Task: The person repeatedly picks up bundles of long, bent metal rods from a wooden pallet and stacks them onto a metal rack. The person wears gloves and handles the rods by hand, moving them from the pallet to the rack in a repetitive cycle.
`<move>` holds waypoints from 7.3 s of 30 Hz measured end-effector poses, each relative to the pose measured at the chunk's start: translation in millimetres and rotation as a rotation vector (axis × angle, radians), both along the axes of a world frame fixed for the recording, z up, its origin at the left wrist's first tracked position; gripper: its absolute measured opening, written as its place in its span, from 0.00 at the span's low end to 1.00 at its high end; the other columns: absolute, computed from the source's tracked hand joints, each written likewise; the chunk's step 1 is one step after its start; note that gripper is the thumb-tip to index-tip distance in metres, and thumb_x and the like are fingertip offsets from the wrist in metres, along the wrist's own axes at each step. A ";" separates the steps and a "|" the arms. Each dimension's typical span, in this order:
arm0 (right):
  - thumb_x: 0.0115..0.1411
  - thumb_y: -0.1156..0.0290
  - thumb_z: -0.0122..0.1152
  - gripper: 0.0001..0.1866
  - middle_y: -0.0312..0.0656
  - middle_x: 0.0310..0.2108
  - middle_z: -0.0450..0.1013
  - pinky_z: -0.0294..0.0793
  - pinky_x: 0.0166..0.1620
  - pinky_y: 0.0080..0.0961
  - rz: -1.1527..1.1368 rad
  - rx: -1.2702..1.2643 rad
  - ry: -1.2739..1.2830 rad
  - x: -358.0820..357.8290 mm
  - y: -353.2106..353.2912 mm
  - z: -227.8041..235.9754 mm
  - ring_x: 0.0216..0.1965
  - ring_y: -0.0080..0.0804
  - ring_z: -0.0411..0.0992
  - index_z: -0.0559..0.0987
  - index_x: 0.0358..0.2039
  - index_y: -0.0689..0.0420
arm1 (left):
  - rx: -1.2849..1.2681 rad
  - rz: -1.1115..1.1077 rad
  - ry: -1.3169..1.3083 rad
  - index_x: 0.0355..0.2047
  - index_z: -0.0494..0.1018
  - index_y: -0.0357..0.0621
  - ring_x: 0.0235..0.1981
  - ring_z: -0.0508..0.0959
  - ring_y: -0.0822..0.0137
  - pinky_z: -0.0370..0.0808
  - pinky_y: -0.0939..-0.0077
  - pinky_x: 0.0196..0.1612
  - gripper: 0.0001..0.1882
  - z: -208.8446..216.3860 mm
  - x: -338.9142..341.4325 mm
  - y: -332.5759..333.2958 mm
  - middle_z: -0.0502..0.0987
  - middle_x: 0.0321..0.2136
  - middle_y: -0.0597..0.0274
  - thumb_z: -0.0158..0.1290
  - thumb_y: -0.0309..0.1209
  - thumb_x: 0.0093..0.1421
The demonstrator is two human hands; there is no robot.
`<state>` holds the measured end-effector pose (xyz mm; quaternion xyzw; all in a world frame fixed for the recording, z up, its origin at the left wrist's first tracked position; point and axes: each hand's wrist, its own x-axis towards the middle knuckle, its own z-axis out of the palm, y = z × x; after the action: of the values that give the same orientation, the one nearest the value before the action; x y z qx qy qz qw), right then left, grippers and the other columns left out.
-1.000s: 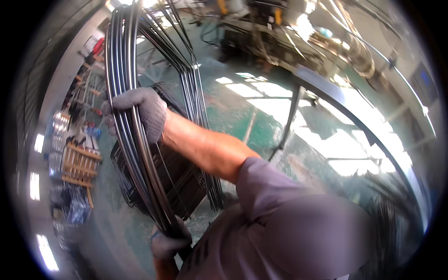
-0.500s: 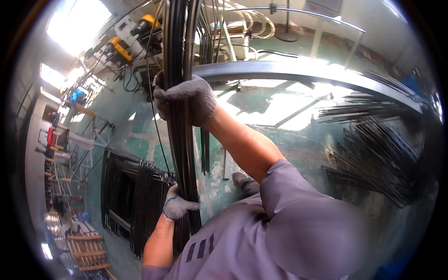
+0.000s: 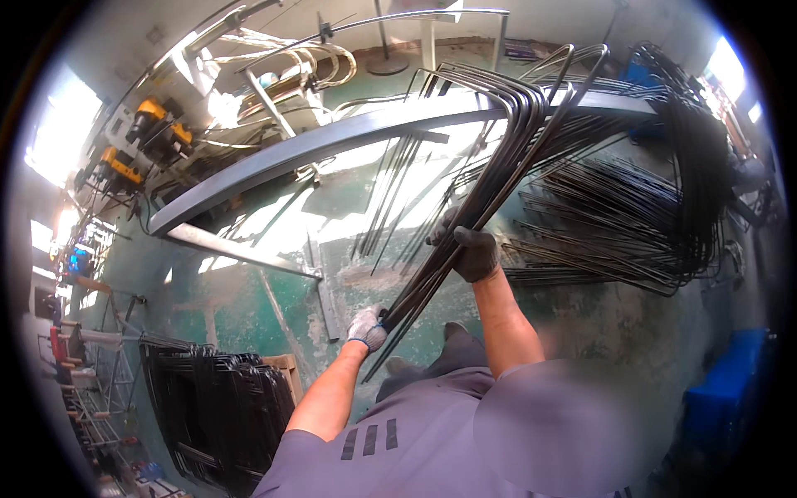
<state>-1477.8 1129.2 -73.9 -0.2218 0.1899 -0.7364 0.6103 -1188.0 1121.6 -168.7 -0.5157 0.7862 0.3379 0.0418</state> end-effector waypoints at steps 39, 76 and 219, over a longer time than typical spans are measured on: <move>0.45 0.75 0.65 0.17 0.37 0.28 0.74 0.76 0.32 0.24 -0.110 0.045 0.311 -193.3 37.8 73.9 0.27 0.27 0.73 0.77 0.39 0.59 | 0.362 -0.307 0.508 0.47 0.73 0.41 0.38 0.81 0.59 0.77 0.63 0.43 0.25 101.6 -299.0 13.5 0.81 0.36 0.55 0.66 0.29 0.47; 0.59 0.46 0.64 0.46 0.38 0.78 0.38 0.19 0.72 0.65 -0.010 0.144 2.412 -61.1 -4.8 179.9 0.77 0.53 0.34 0.53 0.74 0.29 | 1.379 0.033 1.253 0.70 0.57 0.41 0.65 0.65 0.68 0.61 0.67 0.69 0.29 77.9 -343.9 107.2 0.65 0.65 0.56 0.34 0.47 0.77; 0.44 0.72 0.72 0.16 0.34 0.25 0.71 0.68 0.25 0.28 -0.488 1.025 0.983 -254.3 281.8 46.8 0.21 0.25 0.68 0.78 0.35 0.56 | 0.635 -0.189 0.854 0.50 0.75 0.36 0.42 0.81 0.69 0.78 0.72 0.50 0.19 132.4 -170.6 24.3 0.83 0.40 0.58 0.57 0.25 0.58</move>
<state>-1732.2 1411.0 -27.0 -0.1649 0.8035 -0.4861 0.3015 -1358.7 1145.9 -36.3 -0.2216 0.6354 0.7332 -0.0977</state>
